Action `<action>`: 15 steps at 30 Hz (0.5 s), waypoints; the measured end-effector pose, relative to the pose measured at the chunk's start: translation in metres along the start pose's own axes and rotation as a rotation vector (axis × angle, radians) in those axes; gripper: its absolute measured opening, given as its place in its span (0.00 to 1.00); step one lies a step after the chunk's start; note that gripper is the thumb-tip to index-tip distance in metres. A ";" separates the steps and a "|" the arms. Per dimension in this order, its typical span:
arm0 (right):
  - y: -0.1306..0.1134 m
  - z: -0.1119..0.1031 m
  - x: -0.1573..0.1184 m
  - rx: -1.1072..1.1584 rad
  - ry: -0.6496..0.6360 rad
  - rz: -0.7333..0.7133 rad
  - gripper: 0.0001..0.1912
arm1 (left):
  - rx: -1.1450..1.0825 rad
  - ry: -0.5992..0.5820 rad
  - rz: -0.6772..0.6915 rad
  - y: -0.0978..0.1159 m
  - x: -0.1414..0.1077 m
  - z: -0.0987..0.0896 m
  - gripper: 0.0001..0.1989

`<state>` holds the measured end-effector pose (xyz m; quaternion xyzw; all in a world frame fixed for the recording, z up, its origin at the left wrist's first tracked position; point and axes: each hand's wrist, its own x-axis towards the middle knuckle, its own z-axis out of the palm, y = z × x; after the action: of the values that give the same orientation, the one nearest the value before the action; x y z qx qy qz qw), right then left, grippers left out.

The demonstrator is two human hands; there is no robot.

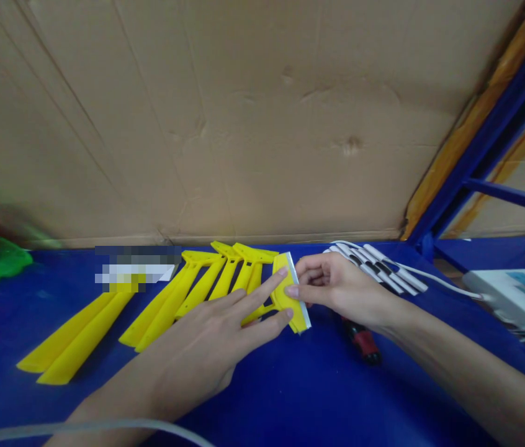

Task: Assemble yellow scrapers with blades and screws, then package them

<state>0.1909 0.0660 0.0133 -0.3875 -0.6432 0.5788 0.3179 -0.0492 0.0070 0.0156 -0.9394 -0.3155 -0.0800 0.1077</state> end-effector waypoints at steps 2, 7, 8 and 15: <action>-0.003 0.001 -0.001 -0.012 0.017 0.001 0.18 | -0.004 -0.010 -0.028 0.001 -0.001 -0.001 0.44; -0.006 0.004 0.001 -0.014 0.025 0.014 0.18 | -0.003 -0.018 -0.044 -0.001 -0.004 -0.001 0.41; -0.006 0.004 0.002 -0.010 0.019 0.014 0.19 | -0.004 -0.022 -0.044 -0.002 -0.004 0.000 0.42; -0.002 0.006 0.003 0.008 0.026 0.027 0.18 | -0.044 -0.019 -0.076 -0.004 -0.005 0.004 0.41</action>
<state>0.1838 0.0660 0.0141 -0.4021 -0.6314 0.5806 0.3201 -0.0556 0.0084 0.0108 -0.9296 -0.3501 -0.0820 0.0810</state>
